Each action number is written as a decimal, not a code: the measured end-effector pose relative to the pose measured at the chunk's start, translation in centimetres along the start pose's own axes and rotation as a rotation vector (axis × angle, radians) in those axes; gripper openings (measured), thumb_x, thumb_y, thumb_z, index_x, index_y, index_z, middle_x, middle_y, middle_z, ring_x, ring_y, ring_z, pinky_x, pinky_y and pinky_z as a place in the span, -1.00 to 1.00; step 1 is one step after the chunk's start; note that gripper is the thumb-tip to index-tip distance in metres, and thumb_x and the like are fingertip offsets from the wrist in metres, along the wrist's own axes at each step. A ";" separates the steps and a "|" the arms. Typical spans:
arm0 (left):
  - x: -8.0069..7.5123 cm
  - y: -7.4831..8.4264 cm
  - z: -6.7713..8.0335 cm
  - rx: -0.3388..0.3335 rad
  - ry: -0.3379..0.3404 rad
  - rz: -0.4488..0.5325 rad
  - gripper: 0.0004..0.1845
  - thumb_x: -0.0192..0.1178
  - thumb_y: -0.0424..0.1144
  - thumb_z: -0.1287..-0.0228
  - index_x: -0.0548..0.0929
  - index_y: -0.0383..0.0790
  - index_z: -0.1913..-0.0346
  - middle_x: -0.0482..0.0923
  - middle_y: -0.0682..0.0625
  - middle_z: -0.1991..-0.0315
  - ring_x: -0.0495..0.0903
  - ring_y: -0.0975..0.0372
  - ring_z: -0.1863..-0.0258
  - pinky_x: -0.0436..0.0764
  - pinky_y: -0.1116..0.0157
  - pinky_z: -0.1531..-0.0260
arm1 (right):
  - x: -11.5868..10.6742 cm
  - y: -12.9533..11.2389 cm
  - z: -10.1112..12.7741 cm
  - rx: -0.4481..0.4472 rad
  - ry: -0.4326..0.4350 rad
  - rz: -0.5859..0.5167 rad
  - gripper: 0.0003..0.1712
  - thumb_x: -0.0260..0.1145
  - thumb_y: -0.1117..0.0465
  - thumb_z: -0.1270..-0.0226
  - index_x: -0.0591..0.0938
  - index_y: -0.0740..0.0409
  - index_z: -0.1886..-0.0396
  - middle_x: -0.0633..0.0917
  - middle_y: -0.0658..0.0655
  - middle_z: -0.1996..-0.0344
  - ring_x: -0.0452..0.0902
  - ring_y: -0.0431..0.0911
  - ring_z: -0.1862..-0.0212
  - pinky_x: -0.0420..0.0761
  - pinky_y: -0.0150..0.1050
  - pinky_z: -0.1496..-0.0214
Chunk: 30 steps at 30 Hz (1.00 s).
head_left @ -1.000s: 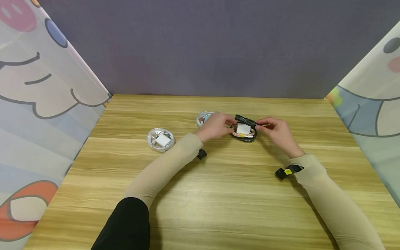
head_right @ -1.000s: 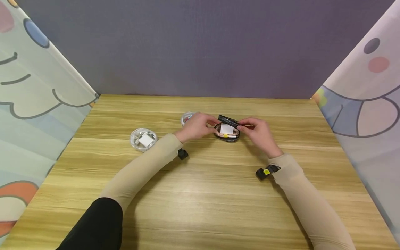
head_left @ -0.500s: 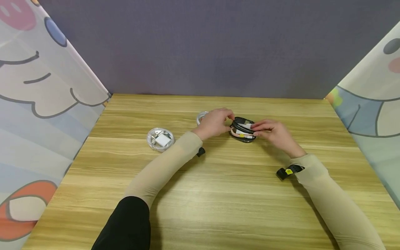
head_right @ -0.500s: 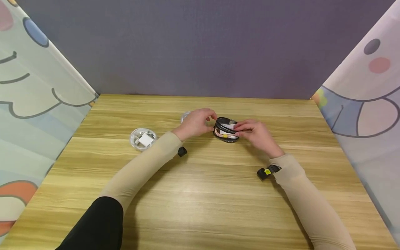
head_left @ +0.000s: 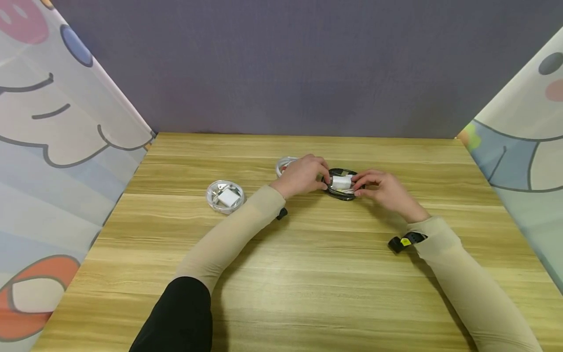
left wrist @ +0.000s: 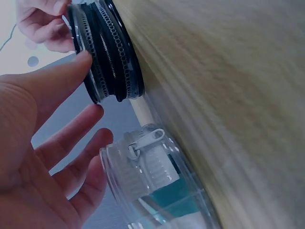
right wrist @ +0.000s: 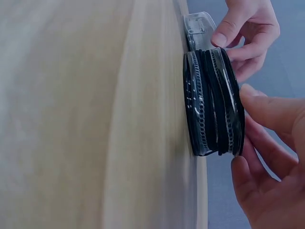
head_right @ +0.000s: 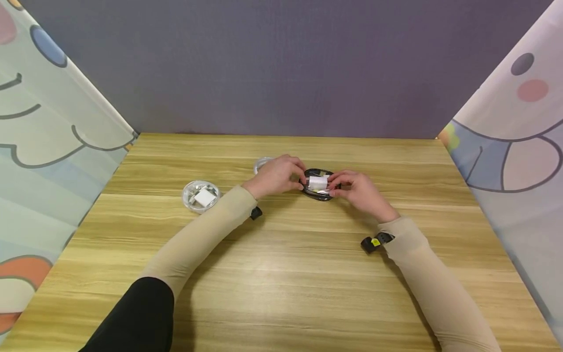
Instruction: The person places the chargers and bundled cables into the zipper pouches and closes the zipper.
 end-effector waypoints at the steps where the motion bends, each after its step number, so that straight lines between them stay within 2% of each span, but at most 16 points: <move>1: 0.0 0.0 0.0 -0.002 -0.004 -0.007 -0.85 0.38 0.05 -0.25 0.79 0.15 0.19 0.53 0.14 -0.19 0.43 0.17 -0.21 0.52 0.23 -0.08 | 0.0 0.1 0.0 0.009 0.001 -0.004 -0.84 0.49 0.37 -0.19 0.75 0.22 0.22 0.67 0.22 -0.05 0.57 0.15 -0.09 0.58 -0.17 -0.09; 4: 0.0 0.1 -0.1 0.000 -0.004 -0.018 -0.81 0.34 0.14 -0.24 0.78 0.18 0.24 0.52 0.14 -0.23 0.40 0.17 -0.26 0.49 0.23 -0.15 | -0.1 0.5 -0.1 0.050 0.010 -0.032 -0.67 0.50 0.38 -0.17 0.68 0.29 0.05 0.60 0.28 -0.13 0.51 0.21 -0.15 0.55 0.07 -0.16; 6: 0.0 0.3 -0.1 0.004 -0.002 -0.023 -0.77 0.29 0.19 -0.27 0.77 0.18 0.28 0.52 0.14 -0.24 0.41 0.18 -0.26 0.46 0.24 -0.18 | -0.2 0.9 -0.1 0.098 0.018 -0.078 -0.59 0.43 0.37 -0.27 0.60 0.34 -0.10 0.57 0.32 -0.16 0.48 0.23 -0.18 0.51 0.12 -0.20; 11: 0.1 0.5 0.0 0.028 0.004 -0.026 -0.72 0.22 0.19 -0.34 0.68 0.12 0.36 0.57 0.12 -0.09 0.50 0.19 -0.08 0.46 0.23 -0.13 | -0.2 2.2 -0.1 0.218 0.001 -0.146 -0.60 0.08 0.35 -0.55 0.47 0.34 -0.31 0.55 0.35 -0.21 0.49 0.19 -0.19 0.48 0.05 -0.23; 13: 0.1 0.6 0.0 0.033 0.003 -0.034 -0.73 0.23 0.18 -0.34 0.65 0.09 0.29 0.57 0.11 -0.01 0.50 0.18 0.01 0.46 0.20 -0.06 | 0.0 2.4 -0.2 0.236 -0.035 -0.152 -0.57 0.02 0.40 -0.55 0.43 0.35 -0.35 0.53 0.36 -0.24 0.48 0.19 -0.21 0.47 0.03 -0.24; 15: 0.2 0.6 -0.2 0.041 0.001 -0.045 -0.72 0.23 0.16 -0.35 0.66 0.06 0.14 0.56 0.09 -0.03 0.50 0.15 -0.02 0.45 0.17 -0.08 | 0.3 2.6 -0.4 0.245 -0.078 -0.164 -0.51 0.02 0.46 -0.50 0.39 0.37 -0.39 0.52 0.38 -0.25 0.45 0.20 -0.24 0.44 0.04 -0.26; 18: 0.5 0.9 -0.6 0.079 -0.032 -0.045 -0.63 0.22 0.09 -0.39 0.63 0.05 -0.14 0.51 0.06 -0.21 0.44 0.12 -0.21 0.39 0.16 -0.22 | 0.8 2.8 -0.7 0.254 -0.121 -0.156 -0.46 0.08 0.50 -0.45 0.37 0.37 -0.41 0.52 0.40 -0.23 0.44 0.22 -0.24 0.40 0.09 -0.28; 20: 0.8 1.3 -0.7 0.124 -0.066 -0.013 -0.58 0.19 0.02 -0.43 0.58 0.03 -0.28 0.39 0.06 -0.38 0.32 0.13 -0.37 0.24 0.20 -0.38 | 0.9 2.9 -0.9 0.258 -0.131 -0.136 -0.46 0.11 0.49 -0.43 0.39 0.35 -0.40 0.55 0.41 -0.19 0.45 0.23 -0.23 0.40 0.10 -0.26; 25: 1.2 2.1 -0.5 0.220 -0.142 0.094 -0.60 0.13 -0.15 -0.50 0.55 0.02 -0.34 0.27 0.07 -0.48 0.15 0.15 -0.48 0.08 0.29 -0.44 | 1.1 3.5 -1.3 0.282 -0.125 -0.048 -0.57 0.17 0.42 -0.45 0.50 0.35 -0.29 0.60 0.38 -0.11 0.48 0.22 -0.18 0.46 0.06 -0.16; 30: 1.6 2.3 -0.2 0.239 -0.184 0.116 -0.59 0.06 -0.27 -0.53 0.54 0.04 -0.35 0.27 0.11 -0.47 0.17 0.16 -0.47 0.20 0.30 -0.39 | 1.3 3.9 -1.5 0.306 -0.110 -0.016 -0.66 0.22 0.39 -0.44 0.59 0.41 -0.16 0.64 0.39 -0.03 0.51 0.20 -0.11 0.46 0.03 -0.15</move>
Point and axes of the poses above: each hand's wrist, its own z-axis away from the middle knuckle, its own x-axis out of the palm, y = z × x, the point moved 8 cm from there along -z, towards the middle knuckle
